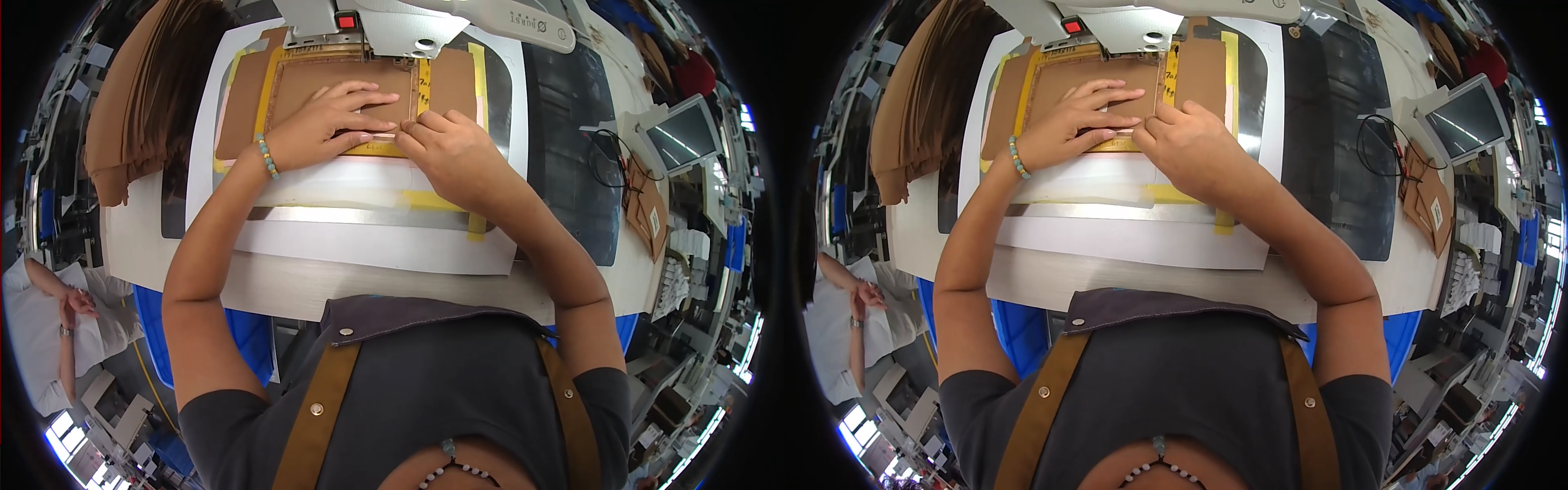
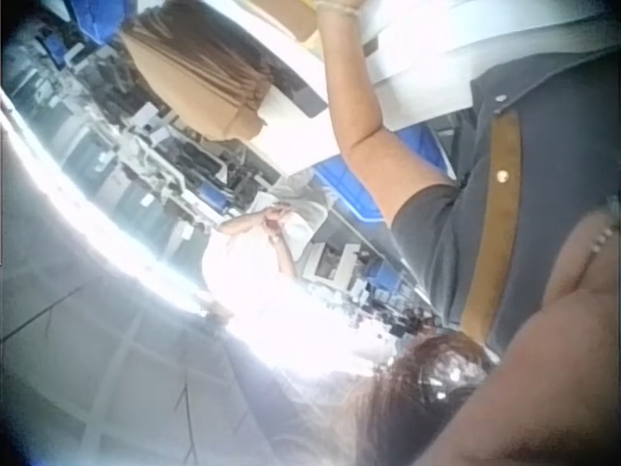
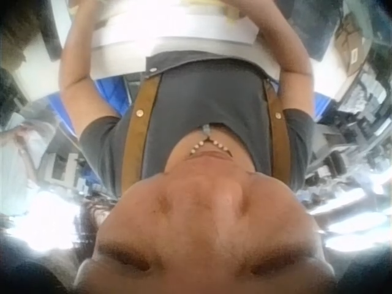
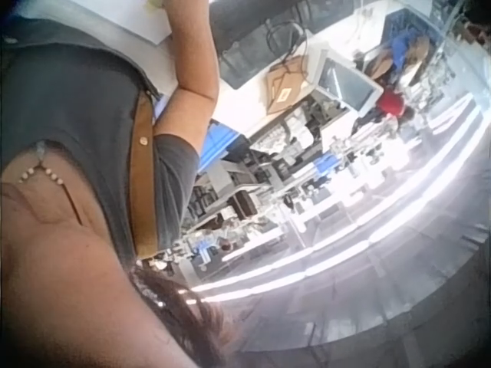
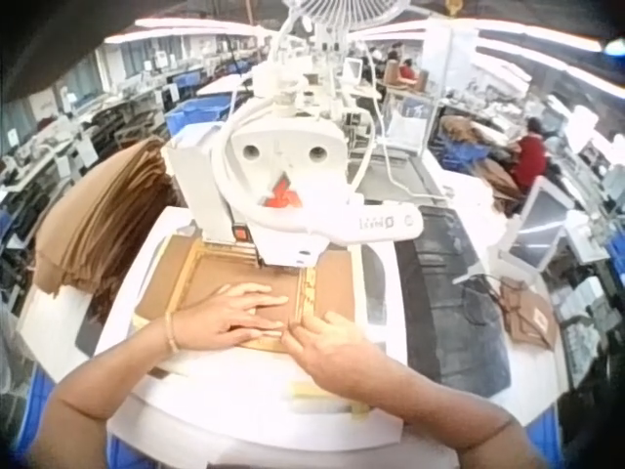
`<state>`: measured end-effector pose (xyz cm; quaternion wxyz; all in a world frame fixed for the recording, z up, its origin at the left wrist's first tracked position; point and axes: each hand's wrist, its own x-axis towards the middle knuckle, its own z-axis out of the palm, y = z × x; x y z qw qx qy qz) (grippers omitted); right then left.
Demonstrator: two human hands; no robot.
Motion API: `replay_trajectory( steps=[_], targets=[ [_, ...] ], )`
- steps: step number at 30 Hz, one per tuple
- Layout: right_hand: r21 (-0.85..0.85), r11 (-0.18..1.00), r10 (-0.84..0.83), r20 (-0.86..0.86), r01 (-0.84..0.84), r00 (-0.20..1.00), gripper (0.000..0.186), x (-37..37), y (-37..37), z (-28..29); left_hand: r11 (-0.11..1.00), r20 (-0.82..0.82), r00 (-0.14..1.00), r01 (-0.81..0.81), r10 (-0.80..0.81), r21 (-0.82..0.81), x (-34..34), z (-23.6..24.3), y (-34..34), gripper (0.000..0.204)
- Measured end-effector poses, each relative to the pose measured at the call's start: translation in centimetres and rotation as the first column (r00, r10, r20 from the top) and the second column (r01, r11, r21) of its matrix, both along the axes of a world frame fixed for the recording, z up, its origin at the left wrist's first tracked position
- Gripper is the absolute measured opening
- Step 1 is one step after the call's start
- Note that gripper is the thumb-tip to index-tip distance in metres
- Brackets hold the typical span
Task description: Using an industrial sewing machine to attach brand labels onto fabric or leather pieces.
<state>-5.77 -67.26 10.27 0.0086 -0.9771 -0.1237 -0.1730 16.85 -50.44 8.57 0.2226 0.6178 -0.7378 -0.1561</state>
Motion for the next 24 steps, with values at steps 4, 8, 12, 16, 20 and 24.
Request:
replay_trajectory(
  steps=[4,8,12,16,20,24],
  targets=[
    [-0.004,1.000,-0.002,0.000,0.002,1.000,0.014,0.1,0.4,0.3,1.000,0.064,0.998,-0.017,0.018,-0.008,-0.1,0.2,-0.3,0.038],
    [-0.037,0.999,-0.022,-0.014,0.021,1.000,0.014,0.3,0.5,0.4,1.000,0.082,0.996,-0.027,0.028,-0.010,0.0,0.4,-0.6,0.037],
    [-0.039,0.998,-0.043,-0.046,0.042,0.998,0.017,0.6,0.2,0.5,0.998,0.091,0.996,-0.019,0.024,-0.056,0.6,0.0,-1.2,0.037],
    [-0.016,0.998,-0.066,-0.064,0.065,0.996,0.020,1.0,-0.4,0.3,0.997,0.147,0.989,-0.021,0.031,-0.070,1.6,-0.2,-2.5,0.036],
    [0.005,0.996,-0.085,-0.035,0.085,0.996,0.023,0.7,-1.1,0.3,0.999,0.146,0.988,-0.039,0.043,-0.033,2.3,-0.2,-3.5,0.035],
    [0.031,0.994,-0.104,0.006,0.104,0.995,0.026,-0.2,-2.0,0.3,0.998,0.140,0.989,-0.034,0.041,-0.052,2.7,-0.2,-4.1,0.035]
  ],
)
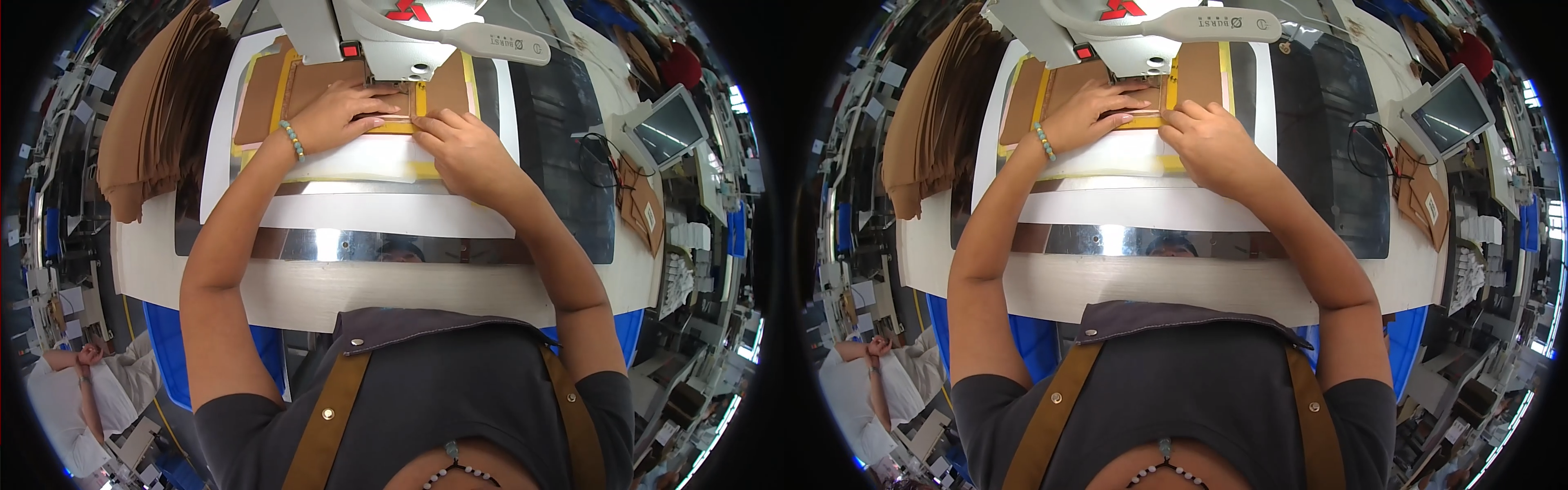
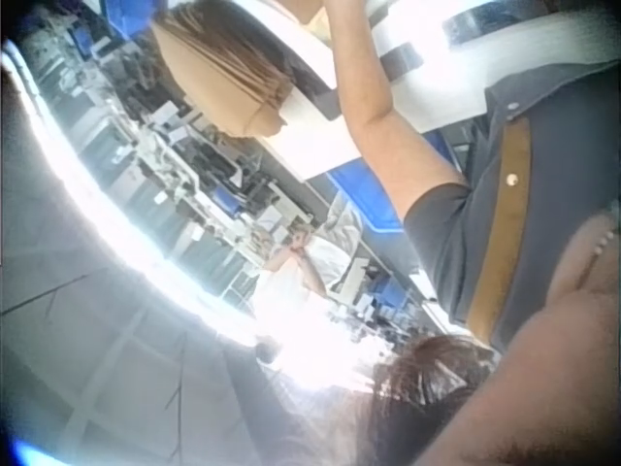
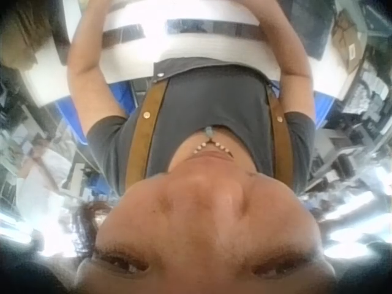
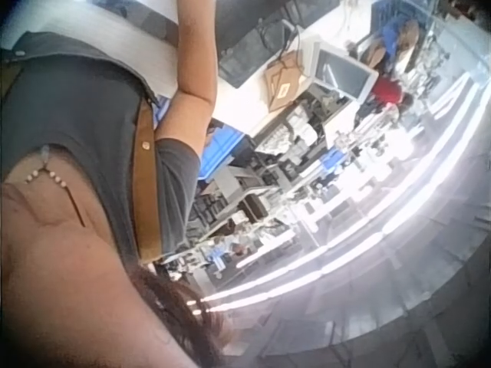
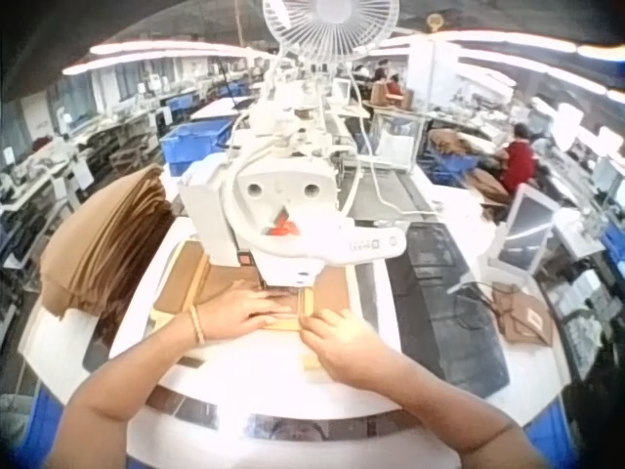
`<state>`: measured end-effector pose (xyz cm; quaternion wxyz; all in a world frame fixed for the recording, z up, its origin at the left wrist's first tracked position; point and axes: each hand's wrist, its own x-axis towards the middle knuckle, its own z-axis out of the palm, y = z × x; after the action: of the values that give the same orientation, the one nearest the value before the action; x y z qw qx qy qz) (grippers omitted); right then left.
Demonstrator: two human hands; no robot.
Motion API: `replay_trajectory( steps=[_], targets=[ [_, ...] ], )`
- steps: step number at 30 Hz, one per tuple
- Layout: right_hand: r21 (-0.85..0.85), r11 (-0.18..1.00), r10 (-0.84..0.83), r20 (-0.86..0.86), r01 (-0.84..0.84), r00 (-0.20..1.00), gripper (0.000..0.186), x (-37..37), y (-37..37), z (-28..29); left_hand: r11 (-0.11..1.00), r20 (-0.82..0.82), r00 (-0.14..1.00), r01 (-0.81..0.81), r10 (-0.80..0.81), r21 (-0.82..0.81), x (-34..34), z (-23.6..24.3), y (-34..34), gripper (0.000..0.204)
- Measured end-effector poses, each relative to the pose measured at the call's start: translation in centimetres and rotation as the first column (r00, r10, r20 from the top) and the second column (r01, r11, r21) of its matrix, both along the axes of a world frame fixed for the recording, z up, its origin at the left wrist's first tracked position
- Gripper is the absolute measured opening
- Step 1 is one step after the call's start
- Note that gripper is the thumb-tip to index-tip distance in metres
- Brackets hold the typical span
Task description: Using an industrial sewing machine to attach brand labels onto fabric or leather pieces.
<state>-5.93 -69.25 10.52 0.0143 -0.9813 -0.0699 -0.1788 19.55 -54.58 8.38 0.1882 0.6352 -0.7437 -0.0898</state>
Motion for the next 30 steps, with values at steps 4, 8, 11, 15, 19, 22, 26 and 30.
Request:
replay_trajectory(
  steps=[4,8,11,15,19,22,26,30],
  targets=[
    [0.014,1.000,-0.028,0.006,0.028,1.000,0.027,-1.4,-1.0,0.6,0.993,0.000,0.995,-0.104,0.104,0.057,0.0,0.5,-0.5,0.036],
    [0.052,0.996,-0.068,-0.026,0.069,0.997,0.025,-2.8,-2.0,0.8,0.984,0.013,0.985,-0.174,0.174,0.041,0.0,0.7,-1.2,0.038],
    [0.059,0.995,-0.079,-0.039,0.081,0.996,0.021,-3.2,-2.5,0.6,0.983,-0.075,0.981,-0.180,0.178,-0.023,0.5,-0.5,-1.3,0.035],
    [0.116,0.989,-0.081,-0.054,0.087,0.995,0.017,-3.4,-2.3,0.3,0.972,-0.073,0.980,-0.195,0.187,-0.132,0.8,-0.8,-1.6,0.037],
    [0.177,0.980,-0.073,-0.105,0.091,0.992,0.023,-3.7,-2.2,0.5,0.867,-0.102,0.866,-0.470,0.490,0.168,3.3,1.5,0.1,0.035],
    [0.175,0.982,-0.041,-0.164,0.070,0.986,0.028,-3.1,-1.8,1.1,0.720,-0.114,0.748,-0.661,0.653,-0.212,9.6,-1.3,3.4,0.035],
    [0.155,0.987,0.054,-0.022,-0.050,0.998,0.032,-1.3,0.4,0.5,0.668,0.195,0.639,-0.704,0.744,-0.242,13.1,-1.6,5.5,0.039],
    [0.120,0.979,0.176,-0.095,-0.164,0.980,0.044,0.3,2.5,-0.6,0.624,0.250,0.575,-0.746,0.779,-0.232,14.3,-3.7,7.5,0.046]
  ],
)
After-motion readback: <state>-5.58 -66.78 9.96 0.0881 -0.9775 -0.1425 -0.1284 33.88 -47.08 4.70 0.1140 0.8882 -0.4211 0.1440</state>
